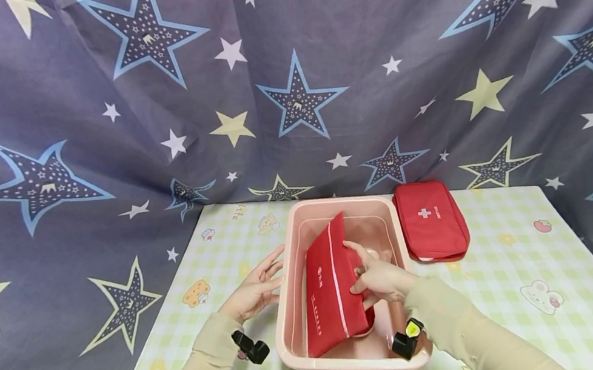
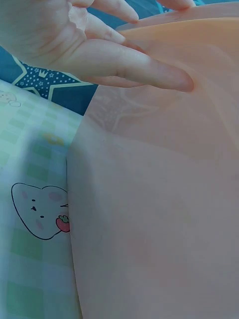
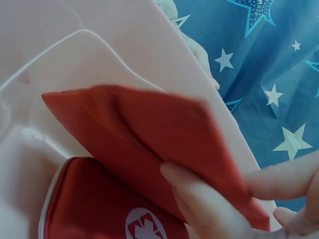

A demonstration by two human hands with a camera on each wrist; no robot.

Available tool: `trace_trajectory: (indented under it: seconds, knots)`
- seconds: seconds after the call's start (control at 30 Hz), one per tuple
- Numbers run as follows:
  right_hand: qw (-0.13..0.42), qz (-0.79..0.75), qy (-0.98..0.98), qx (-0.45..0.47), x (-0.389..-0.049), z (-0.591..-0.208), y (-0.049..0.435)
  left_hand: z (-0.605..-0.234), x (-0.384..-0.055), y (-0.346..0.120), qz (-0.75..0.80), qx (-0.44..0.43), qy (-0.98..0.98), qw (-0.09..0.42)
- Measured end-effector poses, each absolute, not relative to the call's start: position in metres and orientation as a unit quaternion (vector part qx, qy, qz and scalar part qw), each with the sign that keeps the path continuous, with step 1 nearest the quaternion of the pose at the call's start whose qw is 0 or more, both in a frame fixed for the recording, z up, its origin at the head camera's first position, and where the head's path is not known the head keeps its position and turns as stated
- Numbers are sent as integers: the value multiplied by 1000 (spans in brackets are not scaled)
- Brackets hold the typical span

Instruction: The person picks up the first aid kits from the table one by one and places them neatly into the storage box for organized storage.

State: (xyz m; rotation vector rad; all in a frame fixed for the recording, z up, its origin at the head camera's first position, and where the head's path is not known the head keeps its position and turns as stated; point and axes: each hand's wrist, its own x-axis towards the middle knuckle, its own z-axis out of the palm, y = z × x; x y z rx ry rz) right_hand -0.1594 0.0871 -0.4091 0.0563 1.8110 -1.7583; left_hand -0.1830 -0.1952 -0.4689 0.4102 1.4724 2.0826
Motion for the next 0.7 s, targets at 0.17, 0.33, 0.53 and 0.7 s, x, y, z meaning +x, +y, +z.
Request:
trace_trajectory:
  seconds: [0.17, 0.33, 0.53, 0.7]
  knots:
    - [317, -672, 670, -1, -160, -409, 94, -467, -183, -194, 776, 149, 548, 276]
    - [325, -678, 659, -15, -162, -409, 100, -466, -182, -194, 775, 148, 550, 275]
    - [330, -686, 648, -30, -162, -409, 106, -466, -183, -194, 775, 147, 549, 276]
    - [330, -692, 640, -49, -162, -405, 112, -467, -183, -194, 777, 152, 544, 278]
